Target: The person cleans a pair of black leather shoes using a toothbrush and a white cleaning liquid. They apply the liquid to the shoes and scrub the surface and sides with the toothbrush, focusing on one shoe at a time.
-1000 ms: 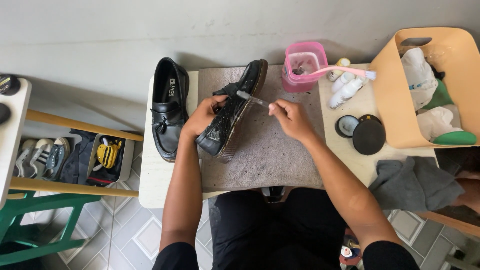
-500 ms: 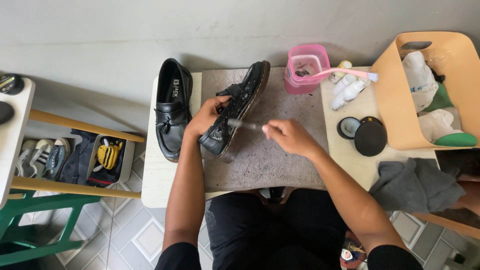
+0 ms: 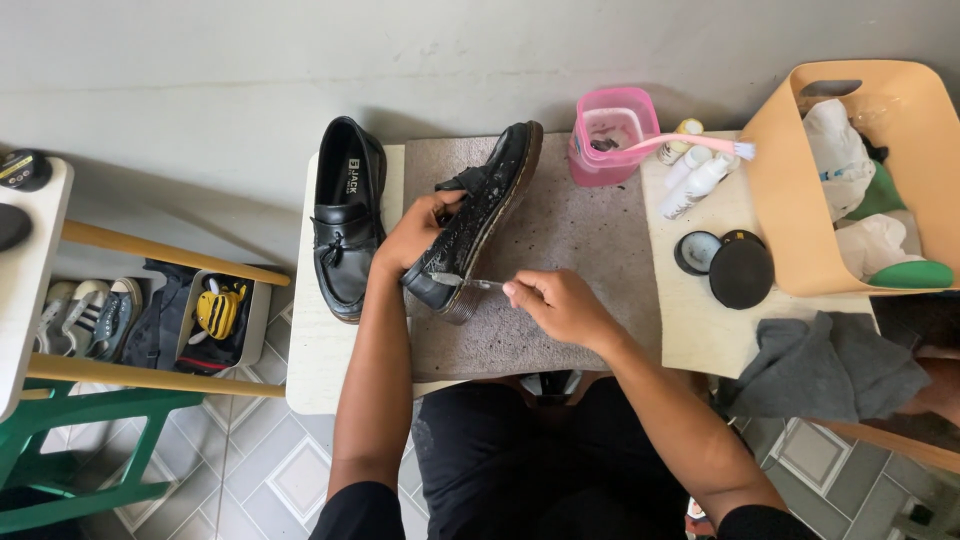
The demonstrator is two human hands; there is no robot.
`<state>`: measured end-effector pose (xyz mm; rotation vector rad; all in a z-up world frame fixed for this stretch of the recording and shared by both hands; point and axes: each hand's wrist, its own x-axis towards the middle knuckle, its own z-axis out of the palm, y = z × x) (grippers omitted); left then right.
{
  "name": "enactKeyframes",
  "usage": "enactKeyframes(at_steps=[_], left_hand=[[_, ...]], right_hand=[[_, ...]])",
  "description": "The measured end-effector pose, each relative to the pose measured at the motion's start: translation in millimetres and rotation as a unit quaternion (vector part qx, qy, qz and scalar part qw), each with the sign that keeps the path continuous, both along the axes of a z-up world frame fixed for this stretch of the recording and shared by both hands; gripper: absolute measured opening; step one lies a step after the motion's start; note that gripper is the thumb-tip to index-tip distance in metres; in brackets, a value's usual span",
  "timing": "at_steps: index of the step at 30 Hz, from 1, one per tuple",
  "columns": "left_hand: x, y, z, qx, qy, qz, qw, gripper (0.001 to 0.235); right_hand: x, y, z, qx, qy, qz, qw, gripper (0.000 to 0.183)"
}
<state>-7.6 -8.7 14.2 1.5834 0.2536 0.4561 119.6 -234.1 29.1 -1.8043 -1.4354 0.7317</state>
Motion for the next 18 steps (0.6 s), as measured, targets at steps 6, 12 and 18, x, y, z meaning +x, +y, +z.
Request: enactKeyframes(at_steps=[6,12,18], left_hand=[[3,0,-4,0.000,0.008,-0.004,1.000,0.057],[2,-6,4,0.004,-0.015,-0.011,1.000,0.058],[2,-3,-2,0.014,-0.009,-0.011,1.000,0.056]], right_hand=[[-11,11,5,0.022,-0.044,0.002,0.999,0.032],[-20,5,18,0.022,-0.100,-0.024,0.994,0.028],[-21,3,14,0.019,-0.122,-0.025,0.992,0.029]])
